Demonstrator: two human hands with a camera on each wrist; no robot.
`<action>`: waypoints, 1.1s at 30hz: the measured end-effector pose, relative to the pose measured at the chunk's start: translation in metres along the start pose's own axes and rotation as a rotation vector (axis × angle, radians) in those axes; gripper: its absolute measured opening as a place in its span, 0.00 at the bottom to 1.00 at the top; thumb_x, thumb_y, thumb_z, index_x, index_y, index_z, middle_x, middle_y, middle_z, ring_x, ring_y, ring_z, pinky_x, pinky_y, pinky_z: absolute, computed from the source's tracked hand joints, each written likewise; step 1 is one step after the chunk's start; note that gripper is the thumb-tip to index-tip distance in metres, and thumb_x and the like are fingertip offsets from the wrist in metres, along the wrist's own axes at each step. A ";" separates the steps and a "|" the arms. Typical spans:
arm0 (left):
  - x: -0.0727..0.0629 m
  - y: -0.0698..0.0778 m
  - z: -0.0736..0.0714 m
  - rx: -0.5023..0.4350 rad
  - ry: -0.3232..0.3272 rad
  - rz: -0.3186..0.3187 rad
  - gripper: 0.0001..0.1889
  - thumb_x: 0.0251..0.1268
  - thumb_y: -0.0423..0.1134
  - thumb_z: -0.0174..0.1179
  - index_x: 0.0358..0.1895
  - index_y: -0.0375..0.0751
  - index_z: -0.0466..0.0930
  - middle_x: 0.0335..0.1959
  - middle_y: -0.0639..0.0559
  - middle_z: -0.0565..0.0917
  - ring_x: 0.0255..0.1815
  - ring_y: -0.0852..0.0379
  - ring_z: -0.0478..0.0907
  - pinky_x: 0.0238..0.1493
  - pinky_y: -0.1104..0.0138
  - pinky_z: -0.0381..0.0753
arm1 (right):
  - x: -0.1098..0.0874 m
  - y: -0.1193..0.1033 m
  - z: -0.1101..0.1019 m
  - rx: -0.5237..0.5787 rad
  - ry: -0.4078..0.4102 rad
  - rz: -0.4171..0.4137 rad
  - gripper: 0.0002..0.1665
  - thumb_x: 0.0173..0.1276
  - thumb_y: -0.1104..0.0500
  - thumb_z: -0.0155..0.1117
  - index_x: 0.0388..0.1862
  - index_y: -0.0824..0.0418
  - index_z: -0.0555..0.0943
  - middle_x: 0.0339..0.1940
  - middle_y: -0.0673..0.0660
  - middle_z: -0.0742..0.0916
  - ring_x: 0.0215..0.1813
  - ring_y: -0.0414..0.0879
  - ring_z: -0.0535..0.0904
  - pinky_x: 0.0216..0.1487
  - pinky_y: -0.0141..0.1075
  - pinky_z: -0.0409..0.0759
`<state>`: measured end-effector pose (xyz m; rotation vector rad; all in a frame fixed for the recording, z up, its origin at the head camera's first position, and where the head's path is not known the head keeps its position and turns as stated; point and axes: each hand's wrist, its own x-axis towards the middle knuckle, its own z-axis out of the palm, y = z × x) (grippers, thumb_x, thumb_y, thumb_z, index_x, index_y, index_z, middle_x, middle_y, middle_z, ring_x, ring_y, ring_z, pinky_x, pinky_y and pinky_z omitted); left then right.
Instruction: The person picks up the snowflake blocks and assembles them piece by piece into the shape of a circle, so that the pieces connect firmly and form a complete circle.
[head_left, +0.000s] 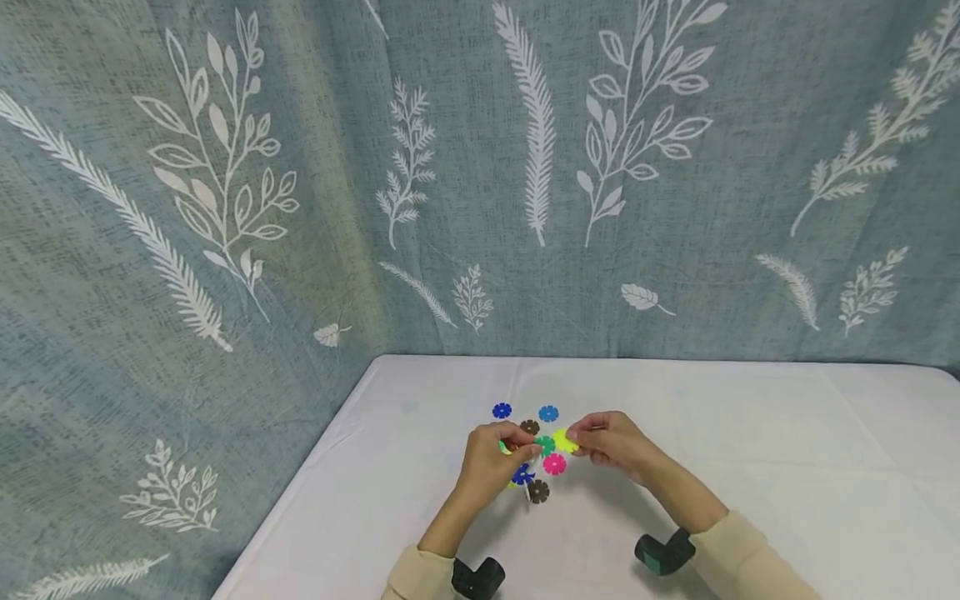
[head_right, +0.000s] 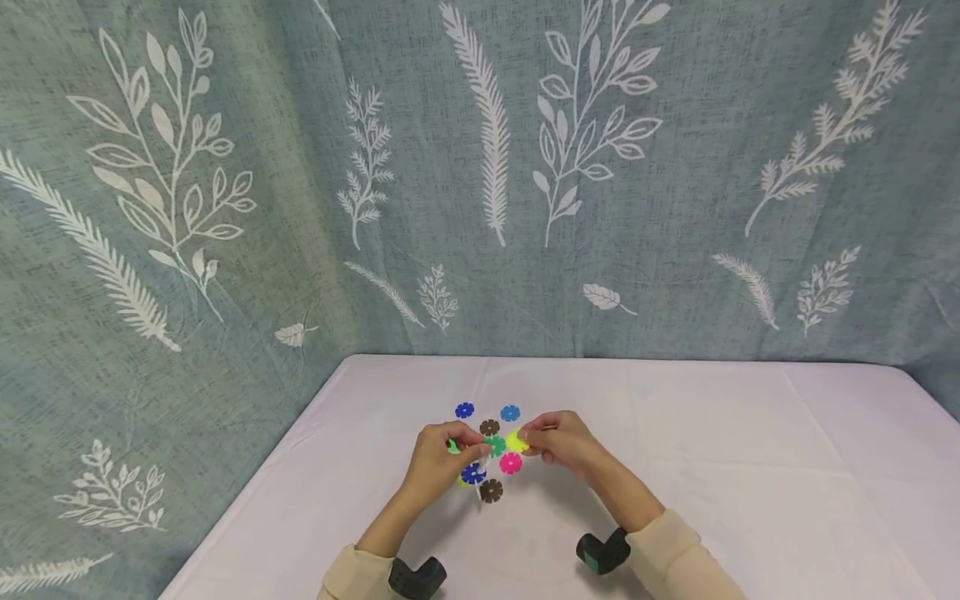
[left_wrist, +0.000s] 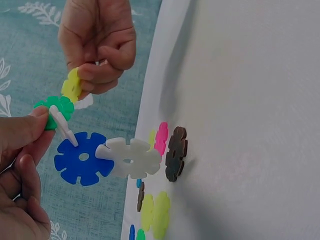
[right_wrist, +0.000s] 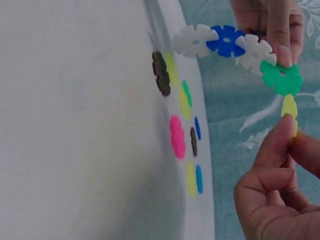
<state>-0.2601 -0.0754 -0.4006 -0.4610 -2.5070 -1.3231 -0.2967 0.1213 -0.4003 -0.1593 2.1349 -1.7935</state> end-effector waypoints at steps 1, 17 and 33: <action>0.000 0.000 0.000 0.001 0.000 0.000 0.04 0.50 0.35 0.67 0.26 0.38 0.83 0.24 0.51 0.83 0.26 0.65 0.70 0.29 0.76 0.73 | -0.001 0.000 0.001 0.006 0.001 -0.005 0.14 0.63 0.58 0.61 0.39 0.70 0.78 0.22 0.50 0.83 0.24 0.41 0.73 0.24 0.27 0.69; -0.006 -0.005 0.015 0.067 0.232 0.168 0.06 0.44 0.29 0.69 0.21 0.37 0.80 0.19 0.51 0.80 0.24 0.63 0.70 0.27 0.74 0.71 | -0.009 -0.002 0.021 0.062 0.161 -0.031 0.12 0.63 0.62 0.60 0.38 0.73 0.78 0.23 0.51 0.85 0.25 0.38 0.78 0.24 0.27 0.70; -0.003 -0.002 0.005 0.214 0.012 0.137 0.13 0.46 0.39 0.70 0.37 0.38 0.85 0.28 0.52 0.83 0.33 0.57 0.73 0.35 0.72 0.70 | -0.001 0.013 0.026 0.091 0.140 -0.004 0.12 0.61 0.60 0.63 0.36 0.69 0.78 0.21 0.51 0.82 0.22 0.39 0.72 0.24 0.27 0.69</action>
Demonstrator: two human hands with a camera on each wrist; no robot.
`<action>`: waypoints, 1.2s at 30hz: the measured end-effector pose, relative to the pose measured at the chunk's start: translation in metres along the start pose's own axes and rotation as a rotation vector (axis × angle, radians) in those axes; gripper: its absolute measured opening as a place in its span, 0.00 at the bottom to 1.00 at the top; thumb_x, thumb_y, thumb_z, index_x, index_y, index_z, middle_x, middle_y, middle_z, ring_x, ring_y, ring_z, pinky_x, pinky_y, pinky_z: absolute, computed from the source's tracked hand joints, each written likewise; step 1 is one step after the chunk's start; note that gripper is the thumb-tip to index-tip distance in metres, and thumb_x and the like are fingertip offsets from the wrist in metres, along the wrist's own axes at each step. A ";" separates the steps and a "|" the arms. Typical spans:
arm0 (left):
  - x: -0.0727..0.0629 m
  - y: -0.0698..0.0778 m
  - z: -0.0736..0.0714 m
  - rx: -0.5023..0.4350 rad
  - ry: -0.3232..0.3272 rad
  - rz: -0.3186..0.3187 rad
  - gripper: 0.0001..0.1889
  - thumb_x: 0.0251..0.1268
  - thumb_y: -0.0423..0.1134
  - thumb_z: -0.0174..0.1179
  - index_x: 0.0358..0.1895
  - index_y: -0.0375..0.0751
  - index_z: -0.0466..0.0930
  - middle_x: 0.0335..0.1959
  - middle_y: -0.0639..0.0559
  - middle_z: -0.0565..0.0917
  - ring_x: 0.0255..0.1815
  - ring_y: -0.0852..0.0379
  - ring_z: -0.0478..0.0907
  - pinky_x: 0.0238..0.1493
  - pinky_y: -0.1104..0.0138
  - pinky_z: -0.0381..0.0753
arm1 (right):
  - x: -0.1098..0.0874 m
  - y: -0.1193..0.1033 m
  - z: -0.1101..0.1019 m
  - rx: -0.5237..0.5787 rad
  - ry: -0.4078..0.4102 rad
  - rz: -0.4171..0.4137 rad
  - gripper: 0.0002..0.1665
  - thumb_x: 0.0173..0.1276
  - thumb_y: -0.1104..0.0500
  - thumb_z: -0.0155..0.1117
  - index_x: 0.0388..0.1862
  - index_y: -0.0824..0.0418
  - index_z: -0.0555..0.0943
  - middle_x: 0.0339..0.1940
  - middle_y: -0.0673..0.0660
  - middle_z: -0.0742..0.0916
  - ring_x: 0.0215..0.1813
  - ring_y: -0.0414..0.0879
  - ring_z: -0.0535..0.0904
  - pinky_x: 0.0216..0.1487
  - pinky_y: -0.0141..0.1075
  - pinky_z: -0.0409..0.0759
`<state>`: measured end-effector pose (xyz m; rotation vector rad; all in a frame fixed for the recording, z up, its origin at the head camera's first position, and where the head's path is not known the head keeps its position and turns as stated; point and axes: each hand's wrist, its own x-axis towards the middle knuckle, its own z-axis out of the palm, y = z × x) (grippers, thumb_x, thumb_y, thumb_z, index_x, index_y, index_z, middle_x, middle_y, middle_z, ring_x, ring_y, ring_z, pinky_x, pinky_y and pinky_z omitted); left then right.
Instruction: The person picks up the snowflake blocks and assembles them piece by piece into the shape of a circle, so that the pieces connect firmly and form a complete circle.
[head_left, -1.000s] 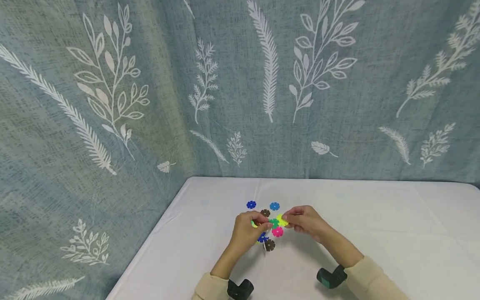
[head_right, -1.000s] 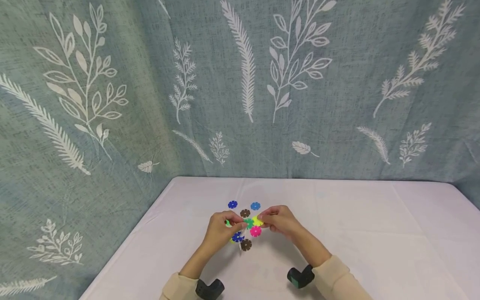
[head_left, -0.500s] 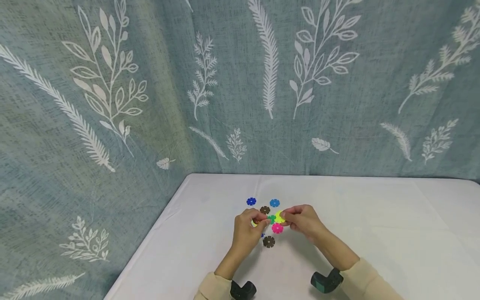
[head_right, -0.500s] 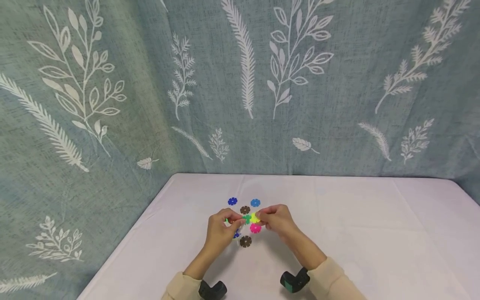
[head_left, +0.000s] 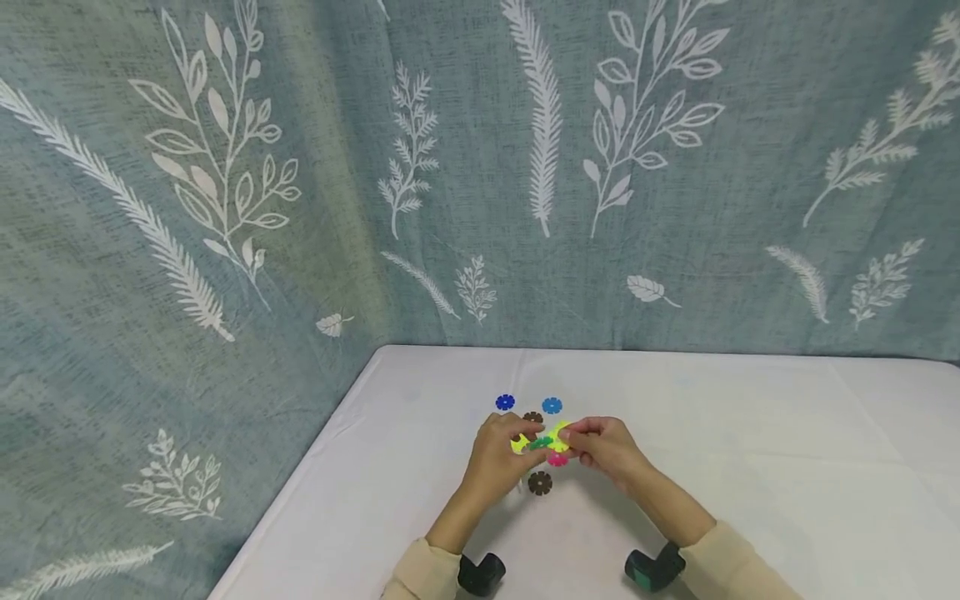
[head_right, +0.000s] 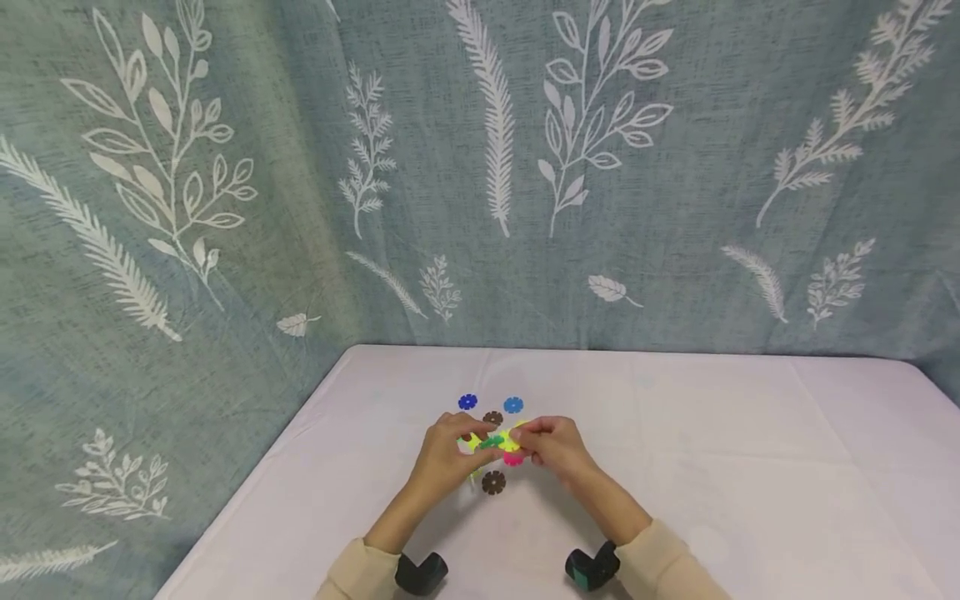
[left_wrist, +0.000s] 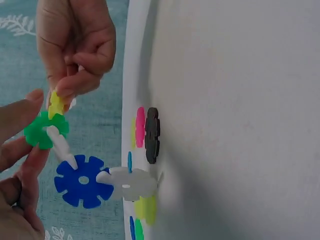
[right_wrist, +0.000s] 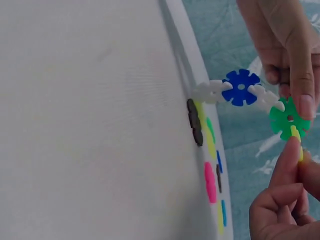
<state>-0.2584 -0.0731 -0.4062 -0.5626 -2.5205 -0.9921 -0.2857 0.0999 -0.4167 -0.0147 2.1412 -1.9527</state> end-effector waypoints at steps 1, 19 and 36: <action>0.000 0.000 0.001 -0.002 -0.022 0.004 0.16 0.46 0.39 0.70 0.40 0.37 0.84 0.30 0.51 0.84 0.35 0.56 0.73 0.35 0.72 0.70 | 0.000 0.001 0.000 -0.002 -0.008 -0.006 0.12 0.62 0.59 0.63 0.36 0.69 0.78 0.20 0.51 0.82 0.22 0.39 0.71 0.24 0.27 0.69; -0.004 -0.007 -0.004 -0.137 -0.071 -0.139 0.17 0.46 0.39 0.70 0.42 0.37 0.84 0.32 0.51 0.85 0.33 0.60 0.73 0.33 0.74 0.71 | 0.032 0.011 -0.019 -0.659 -0.254 -0.360 0.17 0.56 0.65 0.66 0.47 0.65 0.82 0.16 0.48 0.71 0.22 0.40 0.62 0.23 0.27 0.63; -0.003 -0.006 -0.006 -0.141 -0.038 -0.191 0.17 0.44 0.39 0.71 0.40 0.36 0.84 0.32 0.50 0.84 0.33 0.59 0.72 0.32 0.75 0.70 | 0.029 0.016 -0.015 -0.696 -0.155 -0.467 0.08 0.50 0.70 0.67 0.29 0.61 0.82 0.25 0.50 0.80 0.31 0.41 0.70 0.33 0.31 0.71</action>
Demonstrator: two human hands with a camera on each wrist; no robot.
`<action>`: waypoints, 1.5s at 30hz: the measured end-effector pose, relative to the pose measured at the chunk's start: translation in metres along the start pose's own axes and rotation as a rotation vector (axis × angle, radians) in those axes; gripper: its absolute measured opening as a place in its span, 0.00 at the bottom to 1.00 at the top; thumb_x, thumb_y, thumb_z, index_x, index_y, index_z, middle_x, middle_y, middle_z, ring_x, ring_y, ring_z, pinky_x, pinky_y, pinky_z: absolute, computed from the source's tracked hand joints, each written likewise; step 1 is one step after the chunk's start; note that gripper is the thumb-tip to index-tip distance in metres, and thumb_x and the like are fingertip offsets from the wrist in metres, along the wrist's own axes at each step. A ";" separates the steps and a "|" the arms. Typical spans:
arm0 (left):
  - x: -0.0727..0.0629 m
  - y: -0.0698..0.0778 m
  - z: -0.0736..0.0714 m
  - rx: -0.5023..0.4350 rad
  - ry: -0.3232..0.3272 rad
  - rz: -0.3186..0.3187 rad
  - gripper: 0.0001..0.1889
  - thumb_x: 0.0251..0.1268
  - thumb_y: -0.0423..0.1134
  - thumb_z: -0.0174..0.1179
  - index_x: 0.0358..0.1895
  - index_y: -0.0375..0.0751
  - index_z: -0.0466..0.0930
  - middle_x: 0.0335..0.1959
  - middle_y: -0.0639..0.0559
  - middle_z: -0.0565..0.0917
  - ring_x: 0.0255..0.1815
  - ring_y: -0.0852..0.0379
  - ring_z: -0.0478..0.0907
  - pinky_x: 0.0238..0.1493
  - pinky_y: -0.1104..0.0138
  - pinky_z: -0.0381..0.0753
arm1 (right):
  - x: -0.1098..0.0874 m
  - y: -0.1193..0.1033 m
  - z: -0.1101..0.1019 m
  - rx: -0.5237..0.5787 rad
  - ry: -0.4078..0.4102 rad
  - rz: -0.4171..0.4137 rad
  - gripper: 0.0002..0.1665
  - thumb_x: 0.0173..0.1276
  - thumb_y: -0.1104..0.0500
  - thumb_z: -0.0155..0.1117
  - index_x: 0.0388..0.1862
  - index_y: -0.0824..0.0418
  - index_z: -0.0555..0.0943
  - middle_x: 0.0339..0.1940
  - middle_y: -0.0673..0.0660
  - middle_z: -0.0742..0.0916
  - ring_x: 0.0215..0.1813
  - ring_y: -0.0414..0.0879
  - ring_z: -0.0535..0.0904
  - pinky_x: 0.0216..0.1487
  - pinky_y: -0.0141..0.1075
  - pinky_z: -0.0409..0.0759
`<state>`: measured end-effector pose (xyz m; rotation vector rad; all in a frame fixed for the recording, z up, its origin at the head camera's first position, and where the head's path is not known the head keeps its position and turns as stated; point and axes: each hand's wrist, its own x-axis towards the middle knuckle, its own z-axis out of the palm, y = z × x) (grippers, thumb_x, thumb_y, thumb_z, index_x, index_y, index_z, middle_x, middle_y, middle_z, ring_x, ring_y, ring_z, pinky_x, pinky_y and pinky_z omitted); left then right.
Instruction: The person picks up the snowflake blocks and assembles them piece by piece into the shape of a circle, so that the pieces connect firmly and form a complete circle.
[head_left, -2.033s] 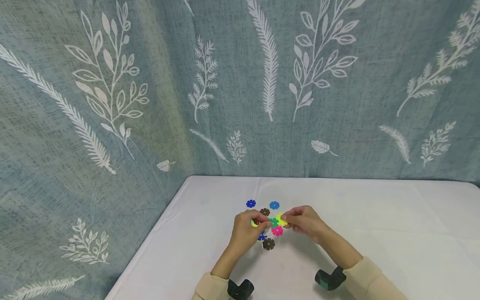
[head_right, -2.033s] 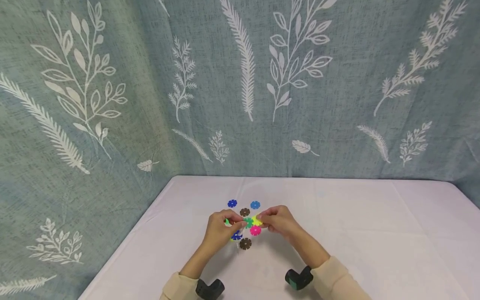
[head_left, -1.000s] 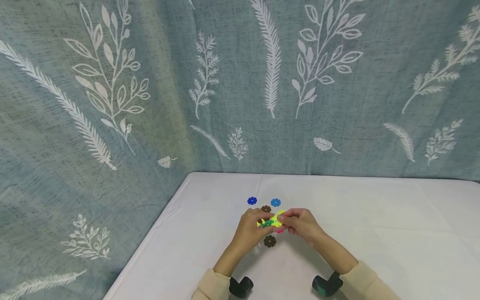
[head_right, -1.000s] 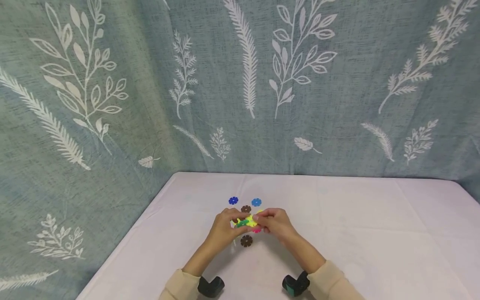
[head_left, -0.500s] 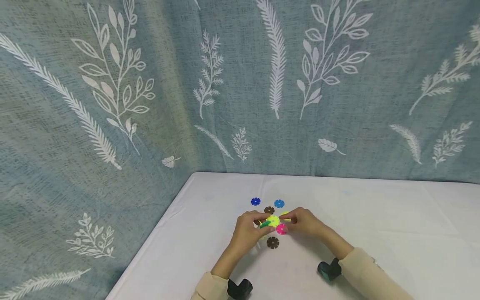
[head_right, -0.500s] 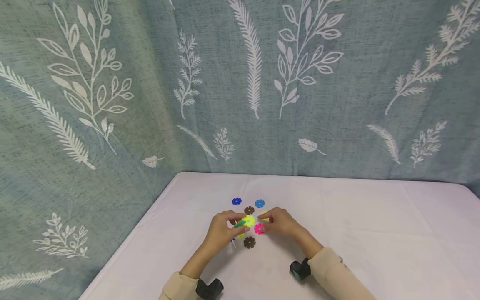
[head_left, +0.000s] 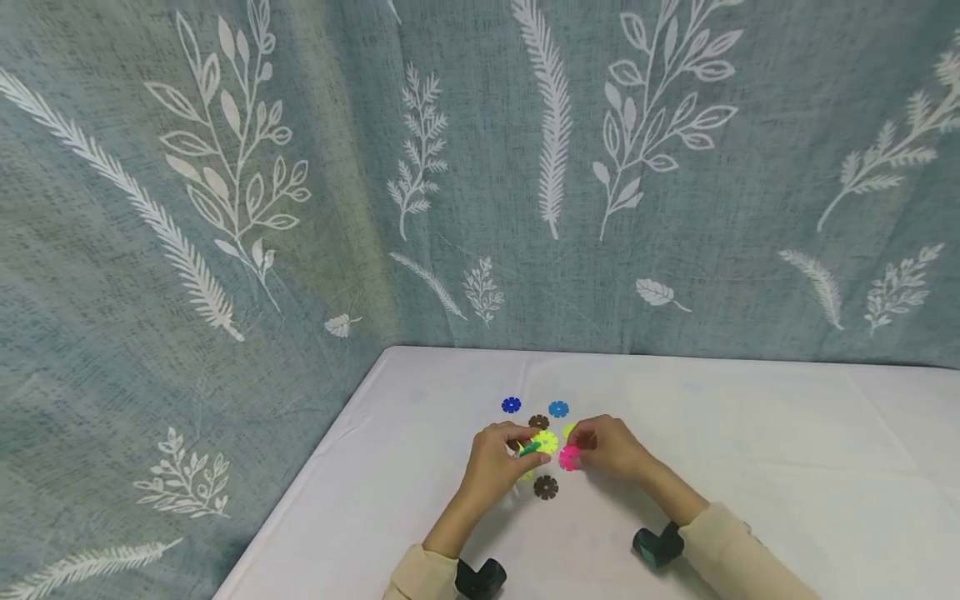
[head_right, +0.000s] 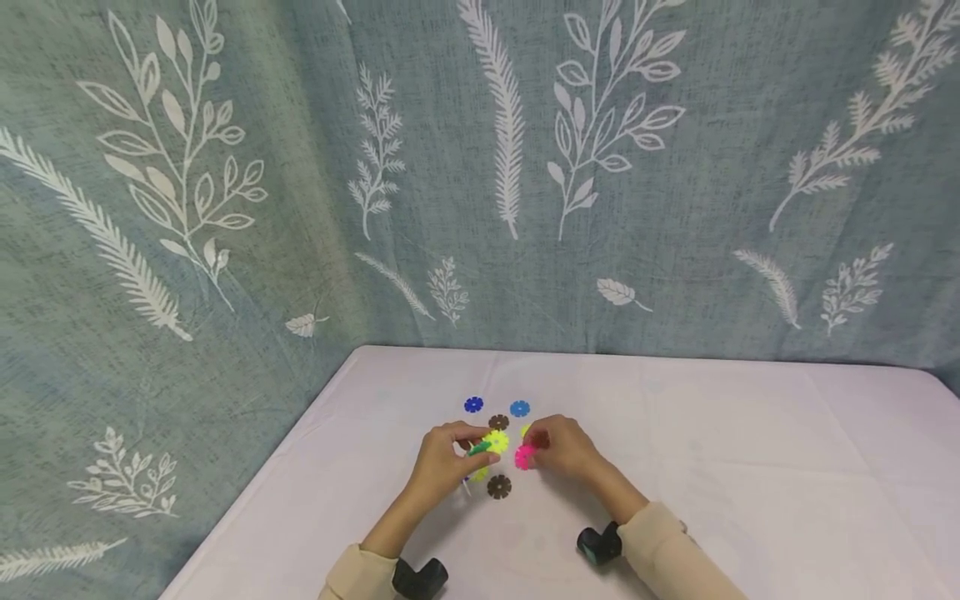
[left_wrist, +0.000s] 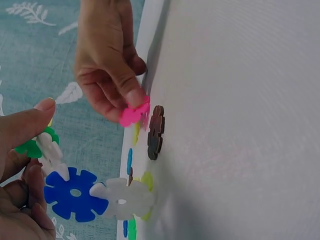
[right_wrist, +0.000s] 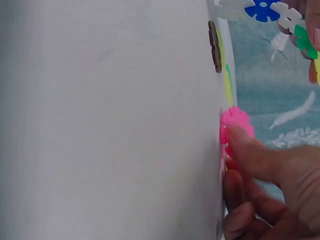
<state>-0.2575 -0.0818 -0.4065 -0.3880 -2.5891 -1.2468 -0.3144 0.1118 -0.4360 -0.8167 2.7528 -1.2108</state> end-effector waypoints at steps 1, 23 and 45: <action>0.000 0.000 0.000 -0.002 -0.002 -0.003 0.17 0.44 0.39 0.71 0.40 0.36 0.84 0.33 0.50 0.85 0.33 0.59 0.72 0.32 0.75 0.70 | -0.001 0.002 0.000 0.017 0.009 -0.013 0.08 0.50 0.71 0.65 0.28 0.61 0.82 0.24 0.50 0.81 0.30 0.40 0.71 0.33 0.30 0.71; -0.001 0.003 0.006 0.009 -0.027 0.050 0.16 0.44 0.38 0.71 0.38 0.35 0.85 0.33 0.48 0.85 0.31 0.61 0.73 0.32 0.73 0.74 | -0.012 -0.015 -0.008 0.239 0.217 -0.139 0.02 0.54 0.68 0.66 0.28 0.65 0.81 0.26 0.56 0.85 0.27 0.42 0.78 0.31 0.29 0.78; 0.015 0.016 -0.009 0.059 -0.089 0.073 0.12 0.56 0.41 0.63 0.38 0.36 0.85 0.36 0.47 0.86 0.34 0.57 0.77 0.34 0.72 0.75 | -0.005 -0.016 -0.017 0.254 0.016 -0.082 0.04 0.60 0.67 0.62 0.34 0.66 0.82 0.27 0.57 0.86 0.28 0.36 0.76 0.32 0.32 0.78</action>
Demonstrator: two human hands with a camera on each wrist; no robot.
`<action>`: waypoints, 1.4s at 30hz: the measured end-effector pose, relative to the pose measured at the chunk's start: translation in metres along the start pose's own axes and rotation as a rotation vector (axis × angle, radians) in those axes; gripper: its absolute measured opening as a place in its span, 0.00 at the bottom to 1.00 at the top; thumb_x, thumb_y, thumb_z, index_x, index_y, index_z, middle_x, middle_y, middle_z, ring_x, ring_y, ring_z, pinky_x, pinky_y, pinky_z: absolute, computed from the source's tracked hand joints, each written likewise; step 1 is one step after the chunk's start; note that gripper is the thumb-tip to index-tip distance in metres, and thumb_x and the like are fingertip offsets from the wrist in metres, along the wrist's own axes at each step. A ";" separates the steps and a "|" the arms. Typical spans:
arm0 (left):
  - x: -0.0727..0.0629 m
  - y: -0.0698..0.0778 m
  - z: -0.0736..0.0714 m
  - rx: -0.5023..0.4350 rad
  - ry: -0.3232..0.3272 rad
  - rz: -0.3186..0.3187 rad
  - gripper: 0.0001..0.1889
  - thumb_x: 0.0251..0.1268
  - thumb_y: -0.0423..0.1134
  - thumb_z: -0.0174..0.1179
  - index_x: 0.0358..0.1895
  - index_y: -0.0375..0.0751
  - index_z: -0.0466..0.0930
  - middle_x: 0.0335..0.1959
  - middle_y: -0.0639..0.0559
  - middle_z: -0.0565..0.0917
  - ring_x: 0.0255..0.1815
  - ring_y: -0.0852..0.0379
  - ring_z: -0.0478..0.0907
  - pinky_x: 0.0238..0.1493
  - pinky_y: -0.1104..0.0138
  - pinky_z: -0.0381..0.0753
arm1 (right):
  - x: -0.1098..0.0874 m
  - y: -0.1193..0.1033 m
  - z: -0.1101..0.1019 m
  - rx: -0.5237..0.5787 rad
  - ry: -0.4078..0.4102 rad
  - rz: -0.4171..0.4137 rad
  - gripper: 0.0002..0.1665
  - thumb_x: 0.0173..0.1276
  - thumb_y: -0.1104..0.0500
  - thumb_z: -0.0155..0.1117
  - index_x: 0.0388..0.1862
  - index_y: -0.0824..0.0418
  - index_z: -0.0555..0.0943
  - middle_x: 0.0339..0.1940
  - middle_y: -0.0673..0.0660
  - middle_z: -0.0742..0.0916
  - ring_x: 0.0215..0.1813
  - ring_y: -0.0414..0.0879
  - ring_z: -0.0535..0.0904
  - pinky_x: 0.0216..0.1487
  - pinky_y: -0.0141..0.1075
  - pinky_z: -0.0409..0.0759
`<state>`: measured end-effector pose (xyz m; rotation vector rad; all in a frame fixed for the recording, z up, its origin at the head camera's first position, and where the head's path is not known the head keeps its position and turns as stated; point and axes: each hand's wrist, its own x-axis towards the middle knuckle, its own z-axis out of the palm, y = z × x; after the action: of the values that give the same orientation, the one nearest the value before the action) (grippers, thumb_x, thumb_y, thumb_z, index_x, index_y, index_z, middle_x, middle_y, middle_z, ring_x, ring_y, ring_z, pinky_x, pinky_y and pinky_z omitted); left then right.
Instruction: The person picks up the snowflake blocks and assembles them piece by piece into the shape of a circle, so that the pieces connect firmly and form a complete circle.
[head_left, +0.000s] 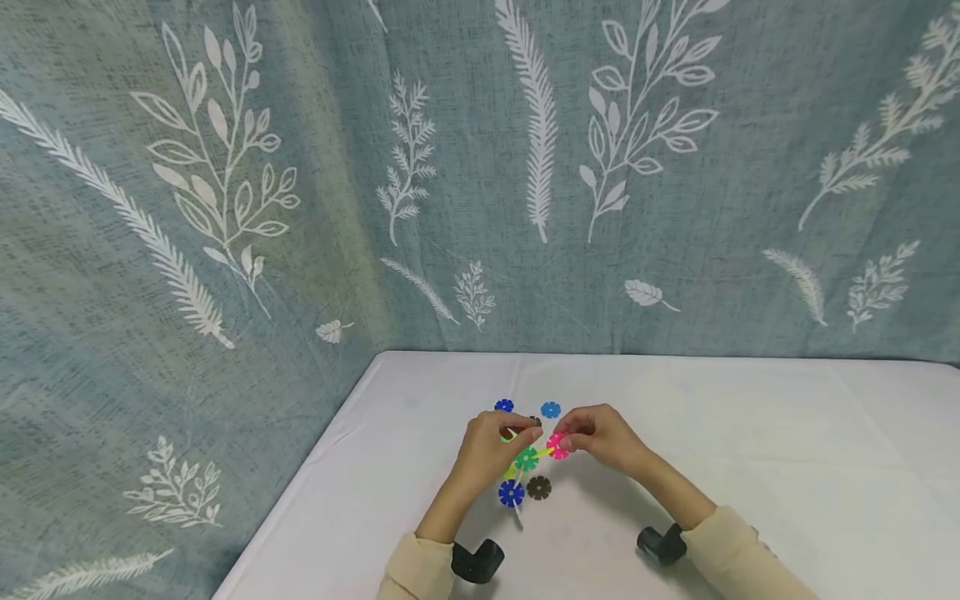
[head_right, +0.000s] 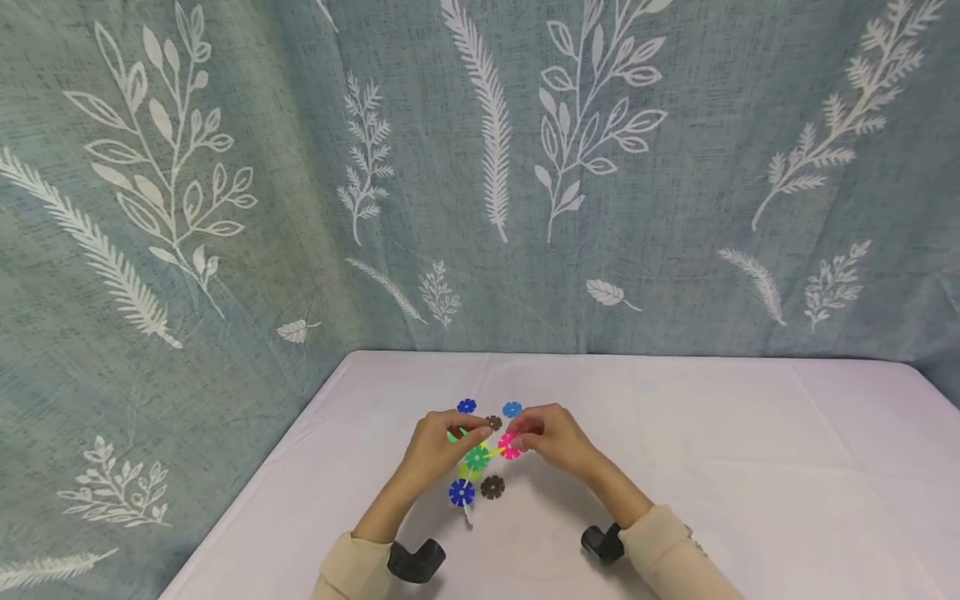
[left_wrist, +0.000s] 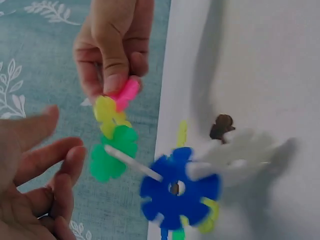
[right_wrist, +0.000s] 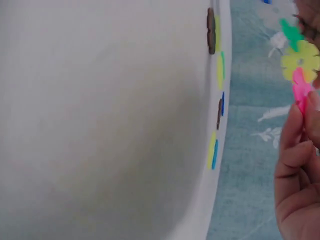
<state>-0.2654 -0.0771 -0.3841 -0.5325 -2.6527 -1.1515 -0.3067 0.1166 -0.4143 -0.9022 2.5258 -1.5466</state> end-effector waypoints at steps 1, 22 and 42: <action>0.002 0.000 0.000 -0.005 -0.006 0.006 0.10 0.57 0.39 0.62 0.36 0.36 0.85 0.35 0.46 0.86 0.32 0.58 0.77 0.33 0.72 0.75 | 0.000 0.001 0.000 0.022 -0.016 0.013 0.05 0.60 0.68 0.61 0.35 0.68 0.82 0.27 0.58 0.86 0.28 0.36 0.77 0.32 0.33 0.79; -0.008 -0.018 0.016 -0.225 -0.134 -0.272 0.09 0.56 0.34 0.62 0.29 0.29 0.82 0.24 0.46 0.80 0.24 0.62 0.70 0.26 0.74 0.71 | 0.015 0.033 -0.011 -0.169 0.063 0.278 0.17 0.57 0.63 0.65 0.46 0.66 0.82 0.17 0.51 0.74 0.22 0.41 0.66 0.22 0.30 0.64; -0.008 -0.019 0.016 -0.323 -0.067 -0.345 0.09 0.55 0.33 0.62 0.30 0.28 0.83 0.26 0.43 0.84 0.25 0.63 0.72 0.27 0.72 0.71 | 0.016 0.039 -0.003 -0.156 0.074 0.188 0.04 0.54 0.65 0.67 0.29 0.63 0.80 0.26 0.52 0.82 0.31 0.41 0.73 0.34 0.32 0.72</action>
<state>-0.2665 -0.0795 -0.4104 -0.1614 -2.6986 -1.7059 -0.3386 0.1240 -0.4416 -0.6088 2.7233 -1.3688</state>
